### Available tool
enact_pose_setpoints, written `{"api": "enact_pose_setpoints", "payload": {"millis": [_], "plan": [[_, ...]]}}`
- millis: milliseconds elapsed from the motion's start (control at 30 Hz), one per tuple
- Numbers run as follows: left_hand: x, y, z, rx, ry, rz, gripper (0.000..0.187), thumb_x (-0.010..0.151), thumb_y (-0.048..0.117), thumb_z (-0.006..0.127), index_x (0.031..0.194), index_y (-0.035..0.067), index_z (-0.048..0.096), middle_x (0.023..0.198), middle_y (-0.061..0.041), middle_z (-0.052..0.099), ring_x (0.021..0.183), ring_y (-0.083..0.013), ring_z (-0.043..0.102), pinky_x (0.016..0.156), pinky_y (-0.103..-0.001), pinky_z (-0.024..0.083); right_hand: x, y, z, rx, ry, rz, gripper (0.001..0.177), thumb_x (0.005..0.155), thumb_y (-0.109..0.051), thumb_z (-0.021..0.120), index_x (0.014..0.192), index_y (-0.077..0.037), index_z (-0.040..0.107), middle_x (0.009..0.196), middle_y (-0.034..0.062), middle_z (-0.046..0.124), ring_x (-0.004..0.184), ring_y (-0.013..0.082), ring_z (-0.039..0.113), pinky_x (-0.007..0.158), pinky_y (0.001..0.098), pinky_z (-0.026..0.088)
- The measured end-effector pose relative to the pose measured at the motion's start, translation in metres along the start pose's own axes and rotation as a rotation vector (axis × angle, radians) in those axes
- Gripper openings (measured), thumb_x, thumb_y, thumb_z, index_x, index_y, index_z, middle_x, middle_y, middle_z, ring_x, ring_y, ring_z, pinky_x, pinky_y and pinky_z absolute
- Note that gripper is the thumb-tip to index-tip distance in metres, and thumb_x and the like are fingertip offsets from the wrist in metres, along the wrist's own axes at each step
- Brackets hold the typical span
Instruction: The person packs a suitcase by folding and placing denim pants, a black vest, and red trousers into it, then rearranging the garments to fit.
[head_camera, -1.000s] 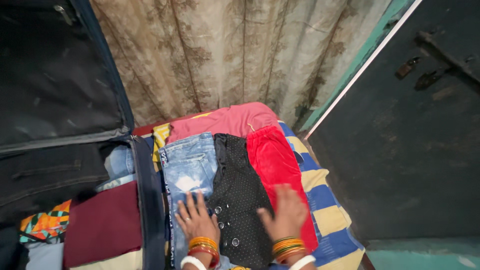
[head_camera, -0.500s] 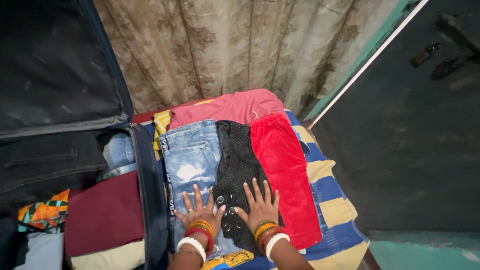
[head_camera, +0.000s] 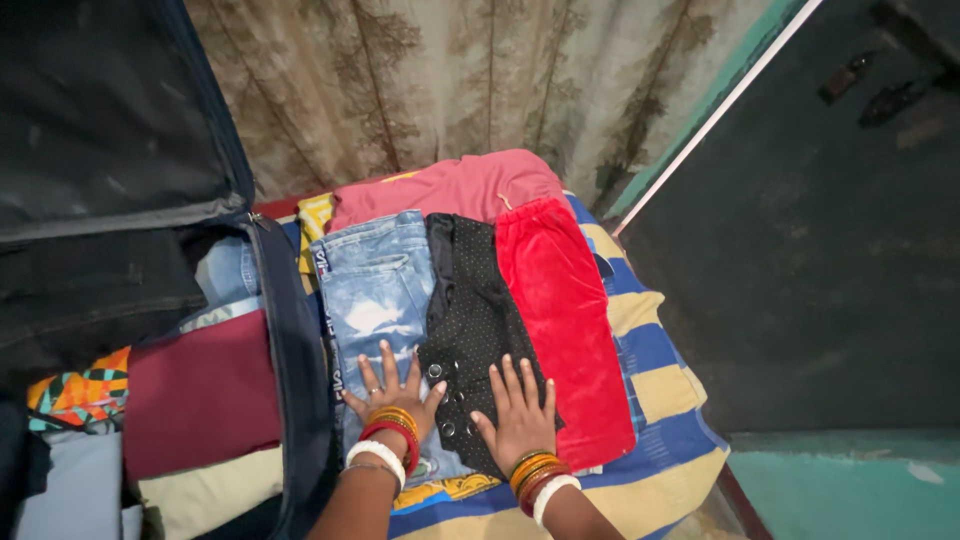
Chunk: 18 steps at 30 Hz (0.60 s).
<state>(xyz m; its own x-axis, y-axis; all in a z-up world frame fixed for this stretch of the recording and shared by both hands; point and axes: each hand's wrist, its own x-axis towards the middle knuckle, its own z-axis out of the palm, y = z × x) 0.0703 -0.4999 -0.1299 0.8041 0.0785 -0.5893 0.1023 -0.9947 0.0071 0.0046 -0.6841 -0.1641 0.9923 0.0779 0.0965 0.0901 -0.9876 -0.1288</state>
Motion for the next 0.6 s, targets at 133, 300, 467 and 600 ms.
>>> {"api": "enact_pose_setpoints", "payload": {"millis": [133, 300, 467, 600], "plan": [[-0.001, 0.0, -0.002, -0.008, -0.004, 0.007, 0.08, 0.096, 0.076, 0.034, 0.164, 0.039, 0.012, 0.172, -0.005, -0.022, 0.156, -0.0422, -0.016, 0.115, -0.077, 0.006, -0.002, 0.004, 0.002, 0.008, -0.064, -0.011, 0.077, 0.093, -0.057, 0.053, 0.153, -0.013, 0.035, 0.164, 0.0074, 0.025, 0.152, 0.0301, 0.016, 0.118, 0.0615, 0.011], [-0.013, -0.006, -0.026, -0.014, -0.09, 0.05, 0.087, 0.095, 0.07, 0.049, 0.165, 0.037, 0.009, 0.172, -0.009, -0.017, 0.157, -0.0446, -0.011, 0.119, -0.072, 0.007, 0.0, 0.0, -0.005, 0.025, -0.128, 0.015, 0.078, 0.092, -0.059, 0.053, 0.153, -0.014, 0.035, 0.164, 0.0059, 0.024, 0.152, 0.03, 0.014, 0.117, 0.0633, 0.008], [-0.032, -0.015, -0.051, -0.13, 0.138, 0.195, 0.084, 0.094, 0.051, 0.064, 0.162, 0.027, 0.021, 0.172, -0.014, -0.001, 0.158, -0.0424, -0.004, 0.124, -0.062, 0.008, 0.023, -0.024, -0.036, 0.115, -0.145, 0.171, 0.074, 0.09, -0.06, 0.058, 0.149, -0.019, 0.043, 0.164, 0.0031, 0.027, 0.154, 0.0281, 0.014, 0.118, 0.0673, 0.006], [-0.058, -0.036, -0.075, -0.193, 0.32, 0.325, 0.082, 0.091, 0.037, 0.068, 0.16, 0.025, 0.026, 0.17, -0.015, 0.005, 0.156, -0.0429, 0.002, 0.124, -0.059, 0.009, 0.04, -0.066, -0.07, 0.191, 0.076, 0.132, 0.07, 0.088, -0.055, 0.063, 0.146, -0.018, 0.049, 0.163, 0.006, 0.032, 0.153, 0.0301, 0.019, 0.116, 0.0693, 0.01]]}}
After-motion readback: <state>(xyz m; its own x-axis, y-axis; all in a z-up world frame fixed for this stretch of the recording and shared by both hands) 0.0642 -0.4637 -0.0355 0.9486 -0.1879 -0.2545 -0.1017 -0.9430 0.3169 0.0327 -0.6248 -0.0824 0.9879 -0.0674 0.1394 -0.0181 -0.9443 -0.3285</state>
